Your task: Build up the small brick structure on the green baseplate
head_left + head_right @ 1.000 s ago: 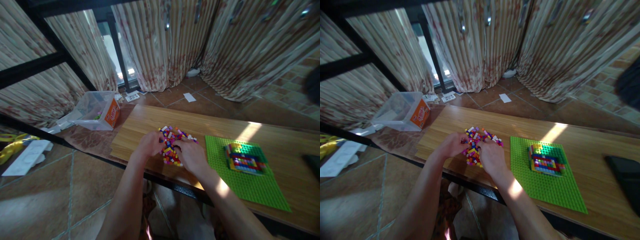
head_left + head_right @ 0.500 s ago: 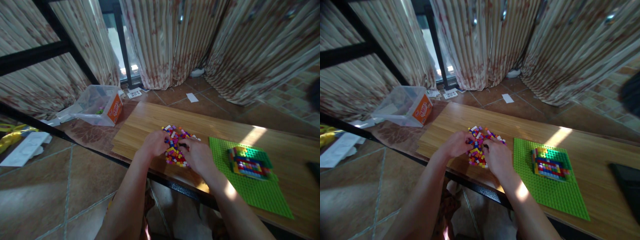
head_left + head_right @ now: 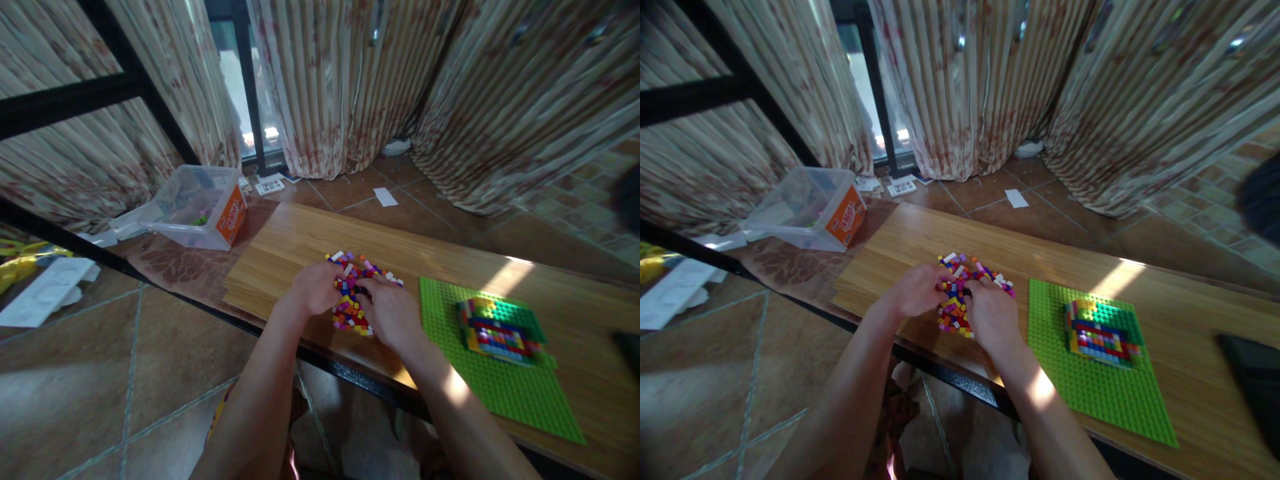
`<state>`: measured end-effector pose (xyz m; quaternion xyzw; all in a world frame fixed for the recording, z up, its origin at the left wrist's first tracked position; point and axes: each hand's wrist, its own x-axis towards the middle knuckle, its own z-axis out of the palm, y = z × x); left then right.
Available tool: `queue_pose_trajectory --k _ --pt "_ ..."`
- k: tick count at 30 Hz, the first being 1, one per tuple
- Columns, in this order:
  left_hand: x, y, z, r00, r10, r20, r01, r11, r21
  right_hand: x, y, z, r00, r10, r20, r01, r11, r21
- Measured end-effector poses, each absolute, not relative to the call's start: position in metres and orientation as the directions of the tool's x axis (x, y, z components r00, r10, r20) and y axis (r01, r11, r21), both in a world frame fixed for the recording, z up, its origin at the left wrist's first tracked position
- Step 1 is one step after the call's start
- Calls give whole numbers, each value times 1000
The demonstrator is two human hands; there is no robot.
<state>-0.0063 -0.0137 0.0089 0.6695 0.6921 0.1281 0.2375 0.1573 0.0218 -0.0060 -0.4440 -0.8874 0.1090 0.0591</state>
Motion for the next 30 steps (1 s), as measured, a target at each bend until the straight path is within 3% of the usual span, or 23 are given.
queue_pose_trajectory --k 5,16,22,30 --pt "-6 -15 13 8 987 -163 862 76 501 155 24 -6 -610 792 -26 776 590 -220" --pt "2 -11 19 46 996 -81 831 7 557 169 30 -11 -600 799 38 749 578 -323" --pt "26 -9 12 -57 996 -72 887 84 454 179 33 -9 -546 835 70 758 528 -383" --pt "43 -6 5 -144 989 -47 935 151 322 194 31 6 -491 853 178 646 494 -582"
